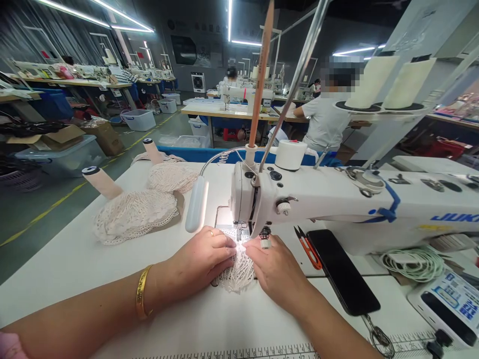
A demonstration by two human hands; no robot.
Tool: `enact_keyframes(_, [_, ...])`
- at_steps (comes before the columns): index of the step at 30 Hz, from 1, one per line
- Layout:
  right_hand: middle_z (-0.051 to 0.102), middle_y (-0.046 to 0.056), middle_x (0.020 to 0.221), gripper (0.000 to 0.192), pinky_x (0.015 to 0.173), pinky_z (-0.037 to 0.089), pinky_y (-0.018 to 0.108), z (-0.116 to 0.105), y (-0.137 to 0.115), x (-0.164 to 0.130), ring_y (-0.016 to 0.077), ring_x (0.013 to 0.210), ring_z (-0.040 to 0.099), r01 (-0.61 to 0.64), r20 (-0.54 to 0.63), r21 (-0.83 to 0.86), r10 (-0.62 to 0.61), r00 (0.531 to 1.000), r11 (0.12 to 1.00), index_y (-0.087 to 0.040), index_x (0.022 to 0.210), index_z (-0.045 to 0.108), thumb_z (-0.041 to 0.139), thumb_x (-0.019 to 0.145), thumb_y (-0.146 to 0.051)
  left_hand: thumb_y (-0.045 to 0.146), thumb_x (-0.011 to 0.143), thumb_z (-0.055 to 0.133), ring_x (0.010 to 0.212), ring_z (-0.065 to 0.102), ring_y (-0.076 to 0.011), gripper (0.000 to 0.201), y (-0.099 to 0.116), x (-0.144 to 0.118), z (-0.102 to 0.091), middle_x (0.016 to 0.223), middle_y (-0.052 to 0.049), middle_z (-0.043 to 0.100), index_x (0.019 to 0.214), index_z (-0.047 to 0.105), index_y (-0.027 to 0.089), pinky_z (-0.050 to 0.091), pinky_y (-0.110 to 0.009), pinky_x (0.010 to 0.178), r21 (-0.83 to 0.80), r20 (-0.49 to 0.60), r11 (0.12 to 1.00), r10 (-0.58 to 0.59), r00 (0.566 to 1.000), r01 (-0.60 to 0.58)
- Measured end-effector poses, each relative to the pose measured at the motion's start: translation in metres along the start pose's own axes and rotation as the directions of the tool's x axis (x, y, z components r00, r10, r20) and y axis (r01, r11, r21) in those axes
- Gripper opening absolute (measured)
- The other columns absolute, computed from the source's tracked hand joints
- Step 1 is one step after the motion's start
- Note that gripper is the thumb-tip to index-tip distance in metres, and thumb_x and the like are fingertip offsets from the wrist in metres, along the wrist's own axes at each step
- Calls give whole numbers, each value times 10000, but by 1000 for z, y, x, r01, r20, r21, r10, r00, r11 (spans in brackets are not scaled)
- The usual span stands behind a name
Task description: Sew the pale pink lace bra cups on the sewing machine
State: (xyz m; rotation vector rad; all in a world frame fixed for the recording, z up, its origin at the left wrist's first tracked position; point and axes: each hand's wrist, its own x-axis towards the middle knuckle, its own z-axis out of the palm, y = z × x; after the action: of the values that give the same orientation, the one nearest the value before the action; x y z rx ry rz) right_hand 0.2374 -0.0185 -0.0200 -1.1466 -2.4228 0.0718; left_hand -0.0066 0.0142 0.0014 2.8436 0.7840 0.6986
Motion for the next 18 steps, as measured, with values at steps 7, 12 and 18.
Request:
enact_keyframes(7, [767, 77, 1109, 442, 662, 538, 333, 1, 3, 1, 242, 863, 683, -89, -15, -114, 88, 996, 989, -239, 1144, 699, 425, 873, -22, 199, 1030, 522, 907, 676, -230, 237, -4, 4, 2, 999, -71, 742, 967, 748, 162, 512, -420, 841, 41, 8, 999, -33, 999, 33])
enact_keyframes(12, [763, 86, 1160, 438, 753, 536, 363, -3, 1, 2, 257, 968, 684, -43, -35, -77, 40, 999, 996, -222, 1149, 690, 423, 887, 7, 157, 1004, 525, 881, 656, -215, 224, 0, 2, -1, 989, -69, 736, 933, 737, 169, 495, -402, 824, 16, -47, 1000, 18, 999, -17])
enact_keyframes(18, [753, 42, 1078, 362, 786, 487, 354, -14, -11, 1, 229, 1000, 630, 147, 17, 145, -151, 988, 978, -224, 1131, 669, 448, 955, 3, 131, 958, 576, 792, 592, -174, 196, 14, -7, -6, 872, -29, 708, 797, 675, 182, 437, -370, 791, -58, -5, 993, 104, 995, -104])
